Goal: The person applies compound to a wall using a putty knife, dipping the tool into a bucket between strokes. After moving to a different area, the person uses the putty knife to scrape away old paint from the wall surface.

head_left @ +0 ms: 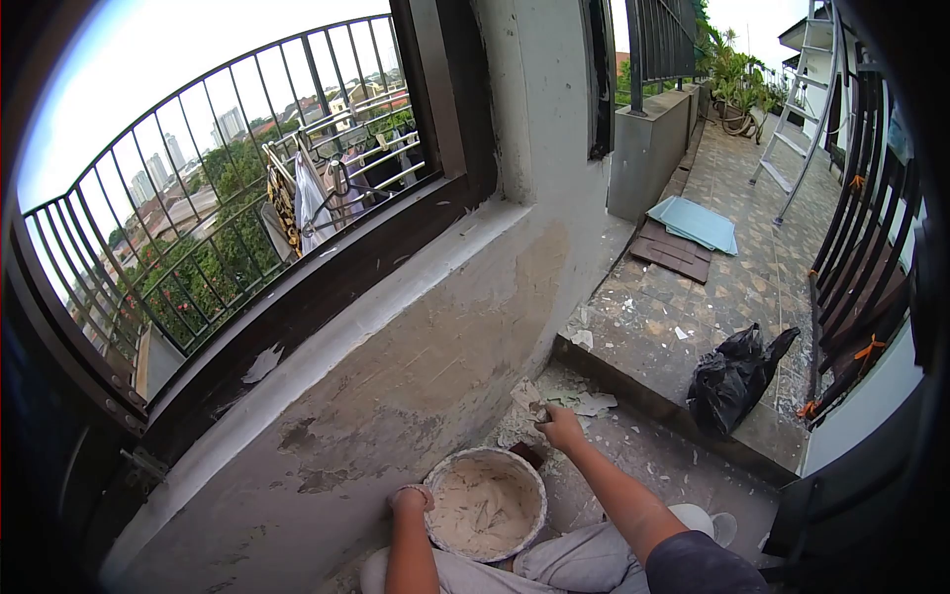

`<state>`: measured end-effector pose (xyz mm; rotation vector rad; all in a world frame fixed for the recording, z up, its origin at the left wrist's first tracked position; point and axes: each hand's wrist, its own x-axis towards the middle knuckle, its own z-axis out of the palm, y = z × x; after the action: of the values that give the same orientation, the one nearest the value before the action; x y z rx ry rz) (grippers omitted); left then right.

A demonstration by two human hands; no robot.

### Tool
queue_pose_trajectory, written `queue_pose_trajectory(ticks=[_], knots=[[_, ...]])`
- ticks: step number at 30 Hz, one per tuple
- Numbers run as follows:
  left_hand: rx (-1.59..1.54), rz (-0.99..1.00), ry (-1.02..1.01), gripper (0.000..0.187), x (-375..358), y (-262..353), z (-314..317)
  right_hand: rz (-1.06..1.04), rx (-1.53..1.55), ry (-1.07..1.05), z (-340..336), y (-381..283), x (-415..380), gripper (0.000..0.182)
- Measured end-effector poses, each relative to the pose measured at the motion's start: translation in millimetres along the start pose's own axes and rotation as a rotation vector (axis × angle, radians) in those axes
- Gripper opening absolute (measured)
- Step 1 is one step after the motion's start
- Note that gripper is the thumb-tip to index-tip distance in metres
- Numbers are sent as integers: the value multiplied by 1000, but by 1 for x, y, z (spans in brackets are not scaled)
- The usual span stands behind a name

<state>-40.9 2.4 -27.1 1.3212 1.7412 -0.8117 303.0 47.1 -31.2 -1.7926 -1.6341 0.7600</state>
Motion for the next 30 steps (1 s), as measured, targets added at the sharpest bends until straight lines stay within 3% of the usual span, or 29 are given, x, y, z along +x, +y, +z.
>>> queue_pose_trajectory(ticks=[8, 11, 18, 22, 24, 27, 30], knots=[[20, 4, 4, 45, 4, -1, 0, -257, 381, 181, -61, -113, 11, 39], [48, 26, 11, 44, 4, -2, 0, -203, 196, 62, -73, -127, 3, 40], [26, 23, 8, 40, 12, -5, 2, -62, -76, -118, -8, -38, 5, 36], [-4, 20, 30, 39, 11, -6, 3, -18, -277, -184, -21, 2, -13, 36], [-52, 37, 21, 41, 6, -3, 0, 29, -324, -77, -36, 12, -20, 40], [-241, 173, 101, 45, -68, 22, -13, 84, -270, 50, -78, -6, -41, 46], [-221, 469, 217, 49, -52, 28, -9, 94, -247, 220, -106, -36, -73, 37]])
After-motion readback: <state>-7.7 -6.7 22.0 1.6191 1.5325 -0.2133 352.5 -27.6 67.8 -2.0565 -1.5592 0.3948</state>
